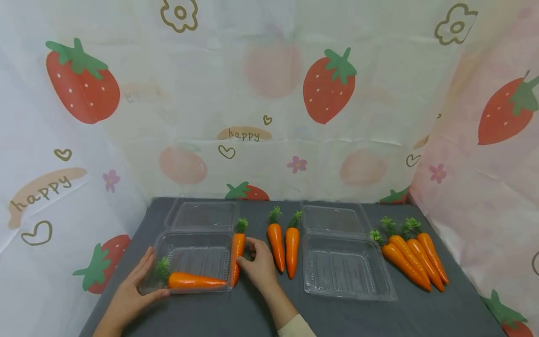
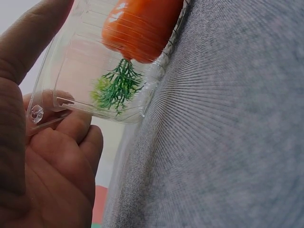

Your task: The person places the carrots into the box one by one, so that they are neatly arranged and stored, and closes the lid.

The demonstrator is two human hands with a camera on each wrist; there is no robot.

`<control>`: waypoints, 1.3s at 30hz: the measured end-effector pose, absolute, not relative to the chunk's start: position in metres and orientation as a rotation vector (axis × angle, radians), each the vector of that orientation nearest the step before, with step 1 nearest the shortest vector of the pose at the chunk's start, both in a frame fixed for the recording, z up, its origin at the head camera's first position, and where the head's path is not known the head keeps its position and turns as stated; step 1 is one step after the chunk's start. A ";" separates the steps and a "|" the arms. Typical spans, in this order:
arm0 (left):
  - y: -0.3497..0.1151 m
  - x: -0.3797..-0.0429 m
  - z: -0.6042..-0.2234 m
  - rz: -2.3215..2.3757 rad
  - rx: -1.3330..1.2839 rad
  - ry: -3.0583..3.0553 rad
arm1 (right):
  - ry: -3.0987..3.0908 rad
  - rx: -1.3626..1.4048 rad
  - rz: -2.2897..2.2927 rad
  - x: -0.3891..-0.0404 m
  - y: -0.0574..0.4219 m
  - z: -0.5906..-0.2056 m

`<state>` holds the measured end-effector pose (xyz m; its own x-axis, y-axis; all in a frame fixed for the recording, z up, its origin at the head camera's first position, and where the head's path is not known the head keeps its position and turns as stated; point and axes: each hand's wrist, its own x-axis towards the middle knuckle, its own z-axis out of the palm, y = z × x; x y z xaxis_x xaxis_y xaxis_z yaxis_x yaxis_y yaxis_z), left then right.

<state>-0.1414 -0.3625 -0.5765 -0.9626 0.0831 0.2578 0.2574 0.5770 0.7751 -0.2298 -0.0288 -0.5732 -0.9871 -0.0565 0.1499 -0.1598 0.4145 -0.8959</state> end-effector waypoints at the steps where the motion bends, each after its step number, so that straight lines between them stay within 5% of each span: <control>1: -0.363 -0.142 -0.577 -1.336 -0.291 -2.609 | -2.562 0.190 1.647 -0.230 -0.029 -0.574; 26: -0.362 -0.139 -0.574 -1.285 -0.239 -2.646 | -2.731 0.318 1.633 -0.248 -0.034 -0.570; 39: -0.363 -0.139 -0.575 -1.288 -0.237 -2.632 | -2.668 0.150 1.726 -0.251 -0.035 -0.571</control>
